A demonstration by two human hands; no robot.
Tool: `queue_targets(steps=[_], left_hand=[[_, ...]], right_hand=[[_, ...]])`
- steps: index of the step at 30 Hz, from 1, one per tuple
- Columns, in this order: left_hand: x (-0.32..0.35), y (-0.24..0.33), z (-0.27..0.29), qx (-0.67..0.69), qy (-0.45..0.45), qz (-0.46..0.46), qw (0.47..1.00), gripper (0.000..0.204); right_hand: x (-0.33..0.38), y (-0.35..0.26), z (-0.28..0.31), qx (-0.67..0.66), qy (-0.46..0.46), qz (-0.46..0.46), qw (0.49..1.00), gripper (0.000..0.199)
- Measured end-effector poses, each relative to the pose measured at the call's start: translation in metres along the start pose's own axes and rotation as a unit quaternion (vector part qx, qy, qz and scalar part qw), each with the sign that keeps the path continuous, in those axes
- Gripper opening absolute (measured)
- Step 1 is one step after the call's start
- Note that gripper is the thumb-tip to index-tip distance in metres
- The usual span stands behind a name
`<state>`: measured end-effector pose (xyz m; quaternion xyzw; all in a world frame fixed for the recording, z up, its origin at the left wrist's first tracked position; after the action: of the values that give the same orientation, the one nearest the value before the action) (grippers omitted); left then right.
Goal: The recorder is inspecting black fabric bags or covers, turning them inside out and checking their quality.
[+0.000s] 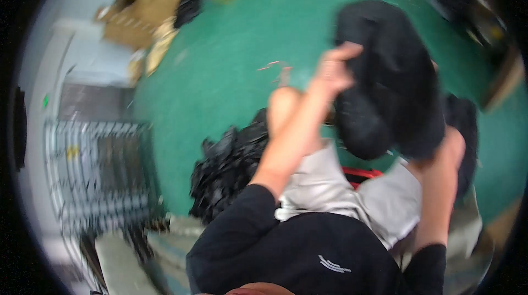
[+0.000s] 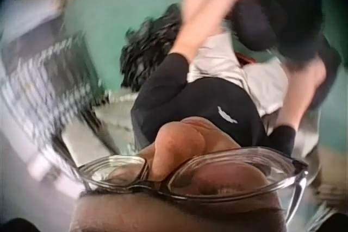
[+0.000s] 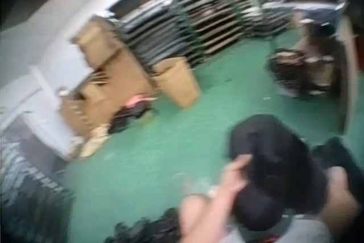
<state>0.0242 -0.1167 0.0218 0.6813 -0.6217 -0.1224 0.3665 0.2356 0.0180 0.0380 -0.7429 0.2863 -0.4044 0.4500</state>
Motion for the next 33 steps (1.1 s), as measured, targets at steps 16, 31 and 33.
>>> queue_targets(steps=[16, 31, 33], left_hand=[[-0.031, 0.012, 0.011, -0.047, 0.129, -0.073, 0.988, 0.013], [-0.039, 0.01, -0.001, 0.074, 0.062, -0.07, 0.993, 0.027], [-0.045, 0.007, 0.001, 0.063, 0.096, -0.05, 0.992, 0.027]], right_hand=[[-0.005, -0.005, 0.005, -0.515, -0.244, -0.021, 0.821, 0.072], [-0.009, -0.011, -0.001, -0.488, -0.075, -0.044, 0.868, 0.02], [-0.009, -0.009, -0.004, -0.44, -0.059, -0.021, 0.896, 0.018]])
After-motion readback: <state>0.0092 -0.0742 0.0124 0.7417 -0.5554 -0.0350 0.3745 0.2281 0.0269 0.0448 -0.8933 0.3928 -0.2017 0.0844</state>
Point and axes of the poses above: each hand's wrist, its own x-axis away from the middle knuckle, its own z-axis out of the back of the hand, y = z × x, the point moved 2 cm from there along -x, towards the middle knuckle, and after that the axes turned 11 degrees about -x, right-handed, at the moved point
